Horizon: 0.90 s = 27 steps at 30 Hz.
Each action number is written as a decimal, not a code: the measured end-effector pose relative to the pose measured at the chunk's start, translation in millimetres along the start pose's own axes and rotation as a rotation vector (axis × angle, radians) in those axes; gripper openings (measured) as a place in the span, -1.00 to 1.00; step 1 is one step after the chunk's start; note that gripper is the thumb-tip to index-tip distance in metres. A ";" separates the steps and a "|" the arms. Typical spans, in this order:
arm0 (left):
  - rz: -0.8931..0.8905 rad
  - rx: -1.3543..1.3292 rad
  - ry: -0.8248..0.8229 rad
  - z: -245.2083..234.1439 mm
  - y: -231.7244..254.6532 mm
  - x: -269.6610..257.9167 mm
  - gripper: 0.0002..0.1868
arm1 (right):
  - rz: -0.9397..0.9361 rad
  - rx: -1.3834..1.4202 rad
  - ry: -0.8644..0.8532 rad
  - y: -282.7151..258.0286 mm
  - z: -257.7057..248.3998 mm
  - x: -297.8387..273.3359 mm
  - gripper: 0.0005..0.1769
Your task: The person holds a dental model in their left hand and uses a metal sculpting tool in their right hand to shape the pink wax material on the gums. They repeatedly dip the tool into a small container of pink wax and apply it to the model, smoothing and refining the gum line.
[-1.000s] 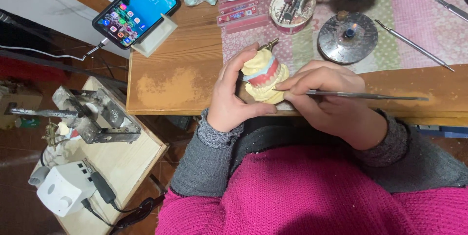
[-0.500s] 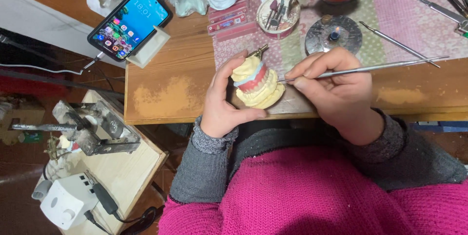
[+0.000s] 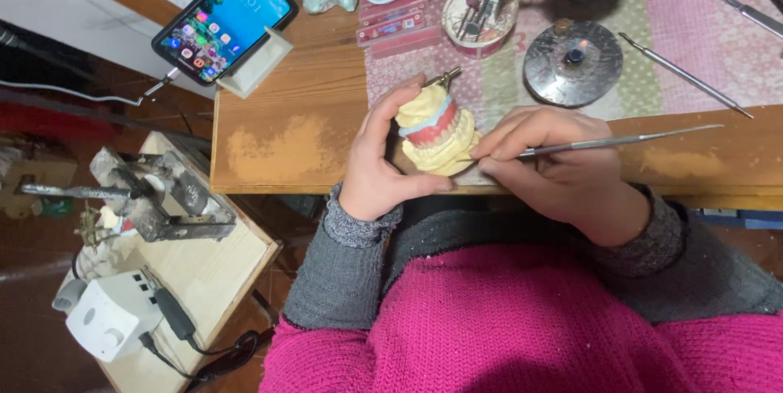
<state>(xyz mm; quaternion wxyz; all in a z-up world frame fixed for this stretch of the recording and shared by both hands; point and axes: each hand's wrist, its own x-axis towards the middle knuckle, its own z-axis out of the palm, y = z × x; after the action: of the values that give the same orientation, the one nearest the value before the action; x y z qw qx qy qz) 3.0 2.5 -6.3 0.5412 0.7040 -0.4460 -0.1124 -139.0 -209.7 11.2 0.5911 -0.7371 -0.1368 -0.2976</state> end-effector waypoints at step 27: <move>0.066 0.224 0.062 9.0 10.2 3.6 0.15 | 0.063 -0.285 0.232 -4.1 -102.4 38.7 -0.87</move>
<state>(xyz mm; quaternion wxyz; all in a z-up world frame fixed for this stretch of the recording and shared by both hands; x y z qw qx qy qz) -5.9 -6.4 0.1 0.4760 0.7482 -0.4616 -0.0222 -139.2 -312.0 50.5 0.5013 -0.7782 -0.0009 -0.3782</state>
